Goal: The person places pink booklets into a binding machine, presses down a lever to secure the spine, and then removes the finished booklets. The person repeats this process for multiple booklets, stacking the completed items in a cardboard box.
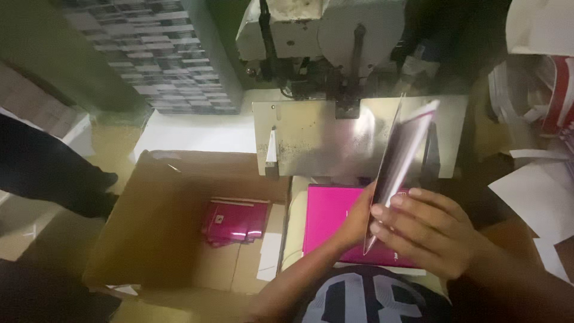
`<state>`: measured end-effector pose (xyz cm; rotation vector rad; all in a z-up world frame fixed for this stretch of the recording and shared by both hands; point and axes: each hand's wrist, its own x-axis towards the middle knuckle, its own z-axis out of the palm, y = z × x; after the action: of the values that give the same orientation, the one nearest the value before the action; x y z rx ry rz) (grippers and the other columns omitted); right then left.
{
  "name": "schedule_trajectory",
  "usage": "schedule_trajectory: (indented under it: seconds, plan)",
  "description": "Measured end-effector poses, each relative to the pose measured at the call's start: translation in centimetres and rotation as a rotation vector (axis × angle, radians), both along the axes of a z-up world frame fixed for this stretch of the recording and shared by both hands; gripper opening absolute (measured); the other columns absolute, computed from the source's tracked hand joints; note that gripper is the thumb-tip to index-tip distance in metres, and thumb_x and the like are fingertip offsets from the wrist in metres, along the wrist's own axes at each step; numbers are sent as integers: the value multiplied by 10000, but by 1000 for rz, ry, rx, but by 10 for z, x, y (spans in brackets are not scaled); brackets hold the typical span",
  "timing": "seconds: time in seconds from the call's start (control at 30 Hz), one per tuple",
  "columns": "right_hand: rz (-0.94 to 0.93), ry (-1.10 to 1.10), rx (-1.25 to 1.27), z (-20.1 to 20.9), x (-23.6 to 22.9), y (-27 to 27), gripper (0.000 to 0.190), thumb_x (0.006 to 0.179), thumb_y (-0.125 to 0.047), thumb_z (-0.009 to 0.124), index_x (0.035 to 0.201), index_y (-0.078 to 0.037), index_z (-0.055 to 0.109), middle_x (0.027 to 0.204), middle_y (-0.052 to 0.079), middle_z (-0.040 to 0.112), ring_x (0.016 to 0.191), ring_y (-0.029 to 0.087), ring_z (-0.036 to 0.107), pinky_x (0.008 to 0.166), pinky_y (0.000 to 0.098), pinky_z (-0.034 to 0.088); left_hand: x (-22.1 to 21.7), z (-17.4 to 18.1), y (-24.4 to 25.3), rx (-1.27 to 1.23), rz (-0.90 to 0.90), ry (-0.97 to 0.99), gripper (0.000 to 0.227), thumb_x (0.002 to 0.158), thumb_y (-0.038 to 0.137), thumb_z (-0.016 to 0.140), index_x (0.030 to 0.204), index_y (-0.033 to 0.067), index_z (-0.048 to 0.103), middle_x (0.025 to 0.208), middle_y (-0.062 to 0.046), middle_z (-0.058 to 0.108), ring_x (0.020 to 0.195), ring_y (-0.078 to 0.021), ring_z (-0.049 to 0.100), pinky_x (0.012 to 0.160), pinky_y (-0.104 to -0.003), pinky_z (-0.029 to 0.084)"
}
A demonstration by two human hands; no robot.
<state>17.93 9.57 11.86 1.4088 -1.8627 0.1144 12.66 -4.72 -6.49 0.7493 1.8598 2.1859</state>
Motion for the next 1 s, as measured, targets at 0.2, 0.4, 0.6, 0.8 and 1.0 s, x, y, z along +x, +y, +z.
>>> schedule_trajectory:
  seconds: [0.2,0.4,0.6,0.8,1.0]
  plan:
    - [-11,-90,-25,19,-2,-3,414,1047,-399,561,735,-128,541,905,81,668,800,233,639,896,405,518,-4,-30,2,-82,262,129,1138,751,317,836,1641,53,177,1620,-250,323,1517,-386,364,1234,-497,328]
    - [-559,-448,-535,-28,-15,105,253,871,-204,728,1002,3,789,862,111,744,760,283,700,673,374,463,-45,49,2,186,545,-130,704,927,68,648,1545,-20,321,1490,-231,575,1391,-294,559,1201,-415,434]
    - [-705,-457,-1573,-149,-106,224,330,1109,-92,739,1426,-119,651,1376,75,719,1216,208,695,1043,412,580,-101,84,27,-94,597,-160,143,876,213,794,996,139,769,1017,-29,771,937,-157,705,905,-335,583]
    - [-1135,-85,-1347,-179,-179,209,245,931,-101,1029,1019,-51,807,947,110,797,793,194,720,649,364,579,-172,30,66,-134,730,-116,278,829,122,821,1102,170,832,943,5,819,799,-82,705,790,-283,561]
    - [-1755,-782,-1003,-175,-238,167,824,1155,-602,611,1535,67,317,1536,297,425,1395,431,461,1107,527,381,-179,6,48,-104,851,10,416,688,-8,830,1035,158,671,1027,-11,719,1009,-197,699,990,-341,528]
